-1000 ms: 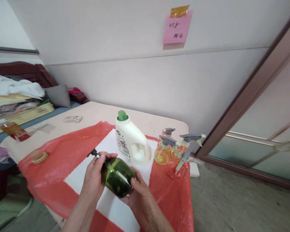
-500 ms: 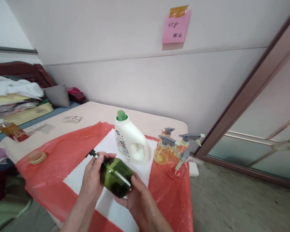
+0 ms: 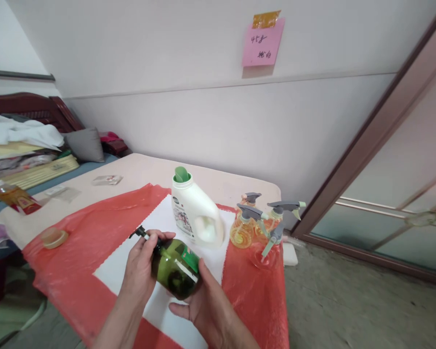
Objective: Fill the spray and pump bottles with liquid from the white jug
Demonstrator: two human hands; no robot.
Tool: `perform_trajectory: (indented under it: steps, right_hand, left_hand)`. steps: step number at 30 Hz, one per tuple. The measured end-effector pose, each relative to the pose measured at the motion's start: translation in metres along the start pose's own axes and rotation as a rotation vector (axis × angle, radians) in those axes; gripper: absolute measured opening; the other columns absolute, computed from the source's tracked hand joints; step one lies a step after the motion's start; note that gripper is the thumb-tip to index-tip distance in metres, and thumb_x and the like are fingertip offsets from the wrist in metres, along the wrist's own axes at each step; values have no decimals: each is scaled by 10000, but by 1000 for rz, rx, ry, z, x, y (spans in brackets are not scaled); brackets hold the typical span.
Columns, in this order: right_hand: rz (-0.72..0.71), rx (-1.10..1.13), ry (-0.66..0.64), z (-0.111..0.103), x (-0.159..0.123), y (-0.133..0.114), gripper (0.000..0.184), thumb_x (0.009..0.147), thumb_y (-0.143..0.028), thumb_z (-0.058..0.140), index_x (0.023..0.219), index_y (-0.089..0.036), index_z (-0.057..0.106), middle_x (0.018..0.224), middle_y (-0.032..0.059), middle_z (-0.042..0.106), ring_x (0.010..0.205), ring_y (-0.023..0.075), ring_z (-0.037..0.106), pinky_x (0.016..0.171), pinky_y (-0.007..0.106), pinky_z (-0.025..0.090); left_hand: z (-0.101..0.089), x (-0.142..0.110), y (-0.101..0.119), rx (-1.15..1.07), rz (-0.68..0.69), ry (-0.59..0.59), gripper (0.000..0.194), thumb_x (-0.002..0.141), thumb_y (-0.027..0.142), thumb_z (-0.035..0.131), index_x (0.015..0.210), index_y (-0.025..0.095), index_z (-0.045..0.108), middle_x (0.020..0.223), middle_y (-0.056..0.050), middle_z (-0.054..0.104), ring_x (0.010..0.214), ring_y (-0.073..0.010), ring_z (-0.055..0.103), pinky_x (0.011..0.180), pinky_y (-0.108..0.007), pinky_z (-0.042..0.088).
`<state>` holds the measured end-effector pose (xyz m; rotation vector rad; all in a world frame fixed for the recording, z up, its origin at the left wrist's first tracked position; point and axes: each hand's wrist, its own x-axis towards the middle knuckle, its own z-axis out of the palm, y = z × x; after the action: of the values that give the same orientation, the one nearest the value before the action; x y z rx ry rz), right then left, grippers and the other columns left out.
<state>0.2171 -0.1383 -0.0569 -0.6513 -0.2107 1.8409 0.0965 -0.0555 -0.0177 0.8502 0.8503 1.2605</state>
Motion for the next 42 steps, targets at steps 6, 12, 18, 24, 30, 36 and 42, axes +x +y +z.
perform_trajectory:
  steps: [6, 12, 18, 24, 30, 36, 42]
  right_hand:
    - [-270, -9, 122, -11, 6, 0, 564, 577, -227, 761, 1101, -295, 565, 1120, 11, 653, 992, 252, 618, 831, 412, 483]
    - [-241, 43, 175, -17, 8, -4, 535, 615, -279, 705, 1134, -318, 583, 1068, 13, 684, 964, 235, 622, 828, 396, 450]
    - [-389, 30, 206, 5, -10, -27, 392, 663, -341, 712, 1042, -270, 643, 1059, 39, 704, 1019, 271, 616, 895, 443, 444]
    - [-710, -211, 252, 50, -20, -84, 456, 729, -330, 687, 1170, -342, 567, 1216, 3, 623, 1105, 233, 559, 815, 372, 493]
    - [-823, -742, 383, 82, -8, -150, 467, 703, -379, 724, 1136, -320, 560, 1080, -3, 628, 938, 191, 605, 652, 279, 494]
    - [-812, -933, 416, 97, 6, -182, 504, 671, -403, 755, 1131, -334, 563, 1096, 15, 624, 940, 218, 619, 666, 316, 514]
    - [-854, -1176, 448, 112, 8, -198, 650, 592, -412, 810, 1187, -332, 562, 1188, 45, 587, 980, 263, 593, 740, 393, 497]
  left_hand:
    - [-5, 14, 6, -130, 104, 236, 273, 786, 434, 670, 816, 172, 603, 831, -53, 703, 827, -178, 653, 827, -335, 500]
    - [-35, 35, 30, -367, 99, 505, 233, 853, 403, 589, 756, 194, 553, 780, -12, 652, 862, -148, 652, 853, -316, 513]
    - [-48, 40, 35, -448, -7, 551, 211, 874, 354, 569, 749, 184, 559, 795, -30, 647, 859, -141, 653, 788, -275, 530]
    - [-36, 36, 25, -435, -80, 472, 203, 843, 340, 619, 739, 174, 568, 809, -51, 646, 849, -162, 662, 735, -273, 536]
    - [-33, 33, 23, -453, -97, 445, 179, 845, 315, 619, 745, 174, 574, 799, -50, 646, 838, -161, 663, 710, -268, 534]
    - [-33, 32, 24, -466, -113, 444, 191, 855, 327, 608, 756, 166, 576, 818, -64, 653, 861, -168, 666, 716, -272, 531]
    - [-30, 31, 26, -489, -137, 431, 190, 852, 320, 613, 745, 168, 572, 810, -60, 653, 834, -158, 664, 718, -267, 528]
